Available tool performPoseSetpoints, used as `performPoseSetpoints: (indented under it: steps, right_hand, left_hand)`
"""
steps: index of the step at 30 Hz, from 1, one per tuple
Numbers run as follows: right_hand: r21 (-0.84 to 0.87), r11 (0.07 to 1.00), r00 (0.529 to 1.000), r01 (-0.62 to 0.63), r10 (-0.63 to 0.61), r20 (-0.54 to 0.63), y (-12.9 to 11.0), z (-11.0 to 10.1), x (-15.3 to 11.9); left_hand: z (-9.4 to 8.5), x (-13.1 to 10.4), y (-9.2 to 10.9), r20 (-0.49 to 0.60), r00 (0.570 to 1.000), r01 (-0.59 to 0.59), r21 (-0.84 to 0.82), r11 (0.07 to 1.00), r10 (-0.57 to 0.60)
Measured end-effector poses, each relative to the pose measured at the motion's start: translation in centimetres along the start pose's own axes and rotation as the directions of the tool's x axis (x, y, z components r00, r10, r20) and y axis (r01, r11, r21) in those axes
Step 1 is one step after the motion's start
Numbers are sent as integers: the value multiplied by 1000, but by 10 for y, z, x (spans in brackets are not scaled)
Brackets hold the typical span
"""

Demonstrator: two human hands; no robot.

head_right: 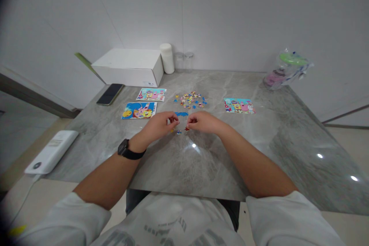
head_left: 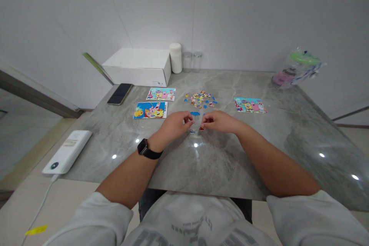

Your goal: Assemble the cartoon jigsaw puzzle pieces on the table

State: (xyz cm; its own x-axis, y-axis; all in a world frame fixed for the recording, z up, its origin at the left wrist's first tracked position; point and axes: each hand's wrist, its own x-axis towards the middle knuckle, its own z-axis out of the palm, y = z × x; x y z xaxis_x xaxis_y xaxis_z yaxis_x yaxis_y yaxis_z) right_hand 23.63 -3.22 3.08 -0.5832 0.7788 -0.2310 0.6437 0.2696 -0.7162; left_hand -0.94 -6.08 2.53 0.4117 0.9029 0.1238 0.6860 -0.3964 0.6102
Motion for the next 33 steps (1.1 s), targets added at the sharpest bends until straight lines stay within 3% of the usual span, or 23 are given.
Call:
performPoseSetpoints:
  steps: [6, 10, 33]
  right_hand:
    - [-135, 988, 998, -70, 68, -14, 0, 9, 3]
    - [-232, 965, 992, -123, 122, -21, -7, 15, 3]
    - [-494, 852, 985, -172, 131, -116, -18, 30, 0]
  left_hand:
    - [-2, -2, -2, 216, 974, -111, 219, 969, 63]
    - [3, -4, -5, 279, 957, -159, 268, 950, 81]
    - [14, -8, -4, 258, 961, -173, 276, 945, 100]
